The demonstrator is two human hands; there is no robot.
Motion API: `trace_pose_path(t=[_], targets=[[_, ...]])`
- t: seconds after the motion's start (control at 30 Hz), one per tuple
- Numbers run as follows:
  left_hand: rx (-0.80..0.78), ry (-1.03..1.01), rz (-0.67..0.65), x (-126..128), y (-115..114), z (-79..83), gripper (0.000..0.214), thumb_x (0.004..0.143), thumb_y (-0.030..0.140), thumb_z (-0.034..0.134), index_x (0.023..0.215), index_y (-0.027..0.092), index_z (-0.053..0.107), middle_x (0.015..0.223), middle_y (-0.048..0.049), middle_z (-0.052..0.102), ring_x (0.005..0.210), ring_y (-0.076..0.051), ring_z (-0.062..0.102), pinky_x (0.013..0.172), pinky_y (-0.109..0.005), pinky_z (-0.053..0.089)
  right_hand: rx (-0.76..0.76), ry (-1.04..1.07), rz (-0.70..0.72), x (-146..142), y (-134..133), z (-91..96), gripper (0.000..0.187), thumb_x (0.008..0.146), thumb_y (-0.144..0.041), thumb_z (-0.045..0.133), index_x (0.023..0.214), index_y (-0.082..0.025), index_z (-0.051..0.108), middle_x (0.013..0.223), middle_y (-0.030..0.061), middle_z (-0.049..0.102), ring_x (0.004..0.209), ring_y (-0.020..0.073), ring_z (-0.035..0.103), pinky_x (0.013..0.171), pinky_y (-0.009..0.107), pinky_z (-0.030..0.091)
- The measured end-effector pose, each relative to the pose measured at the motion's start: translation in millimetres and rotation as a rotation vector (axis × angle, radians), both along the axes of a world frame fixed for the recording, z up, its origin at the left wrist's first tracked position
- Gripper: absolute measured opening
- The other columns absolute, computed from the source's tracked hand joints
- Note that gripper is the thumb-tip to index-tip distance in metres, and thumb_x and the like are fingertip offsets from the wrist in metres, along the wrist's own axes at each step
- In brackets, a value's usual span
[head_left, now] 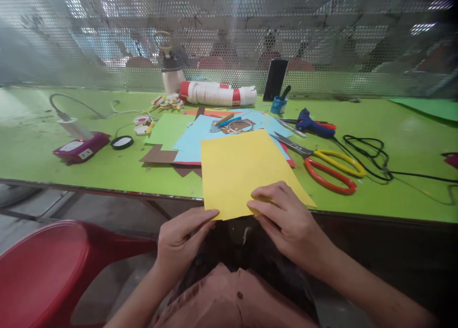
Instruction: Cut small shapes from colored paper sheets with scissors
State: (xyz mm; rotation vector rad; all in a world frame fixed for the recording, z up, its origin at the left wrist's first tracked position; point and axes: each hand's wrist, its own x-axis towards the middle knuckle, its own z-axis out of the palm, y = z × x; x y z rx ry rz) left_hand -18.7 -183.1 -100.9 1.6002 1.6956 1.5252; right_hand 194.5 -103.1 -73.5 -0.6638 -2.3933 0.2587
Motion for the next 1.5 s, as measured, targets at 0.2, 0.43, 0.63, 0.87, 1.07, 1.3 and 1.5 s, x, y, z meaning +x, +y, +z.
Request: trace_pose_path(t=[0.2,0.43,0.63,0.87,1.07,1.3,1.5], targets=[[-0.085,-0.184,0.024,4,4,7.7,0.013,0.069,0.017,0.072,0.075,0.027,0.077,0.074,-0.0007,0.074,0.07,-0.019,0.069,0.068,-0.029,0.056,-0.069,-0.071,0.059,8,10,14.0,0.019,0.09,-0.013,0.052,0.104,-0.019,0.063,0.098,0.0096,0.062,0.093,0.0224,0.052,0.079,0.039,0.046],[-0.189,-0.36,0.025,7,8,11.9,0.006,0.068,0.019,0.073,0.072,0.022,0.074,0.061,-0.0002,0.071,0.051,-0.016,0.064,0.056,-0.028,0.055,-0.093,-0.076,0.147,23,27,25.3,0.018,0.09,-0.011,0.051,0.097,-0.018,0.065,0.091,0.0087,0.067,0.087,0.0199,0.057,0.074,0.035,0.049],[-0.199,-0.435,0.047,15,7,15.0,0.008,0.069,0.019,0.072,0.077,0.021,0.073,0.061,0.0004,0.07,0.05,-0.015,0.064,0.056,-0.027,0.056,-0.163,-0.22,0.17,24,43,43.1,0.019,0.091,-0.016,0.05,0.086,-0.017,0.068,0.082,0.0063,0.067,0.079,0.0177,0.059,0.068,0.03,0.047],[-0.239,-0.464,0.031,18,9,20.0,0.009,0.073,0.024,0.07,0.077,0.016,0.071,0.06,-0.0016,0.07,0.047,-0.014,0.061,0.052,-0.026,0.052,-0.21,-0.438,0.106,14,59,57.3,0.019,0.089,-0.02,0.052,0.079,-0.019,0.069,0.077,0.0035,0.067,0.071,0.0162,0.059,0.063,0.026,0.042],[-0.345,-0.539,-0.016,13,13,25.1,0.016,0.071,0.029,0.073,0.076,0.014,0.067,0.065,-0.0042,0.071,0.047,-0.013,0.06,0.045,-0.022,0.049,-0.292,-0.503,0.148,11,69,59.5,0.024,0.091,-0.024,0.05,0.075,-0.016,0.066,0.073,0.003,0.066,0.065,0.0135,0.055,0.06,0.024,0.036],[-0.392,-0.589,0.002,14,17,27.9,0.022,0.071,0.033,0.073,0.073,0.013,0.062,0.062,-0.0049,0.069,0.047,-0.012,0.059,0.039,-0.018,0.042,-0.382,-0.487,0.108,8,77,54.5,0.021,0.087,-0.024,0.053,0.074,-0.015,0.066,0.069,0.001,0.064,0.063,0.0127,0.054,0.058,0.023,0.034],[-0.407,-0.542,0.121,18,18,32.4,0.023,0.069,0.034,0.075,0.073,0.014,0.063,0.066,-0.0061,0.072,0.054,-0.014,0.064,0.041,-0.018,0.044,-0.435,-0.451,0.057,9,75,51.7,0.017,0.085,-0.026,0.056,0.076,-0.016,0.066,0.07,0.0,0.065,0.064,0.0127,0.054,0.057,0.023,0.035]])
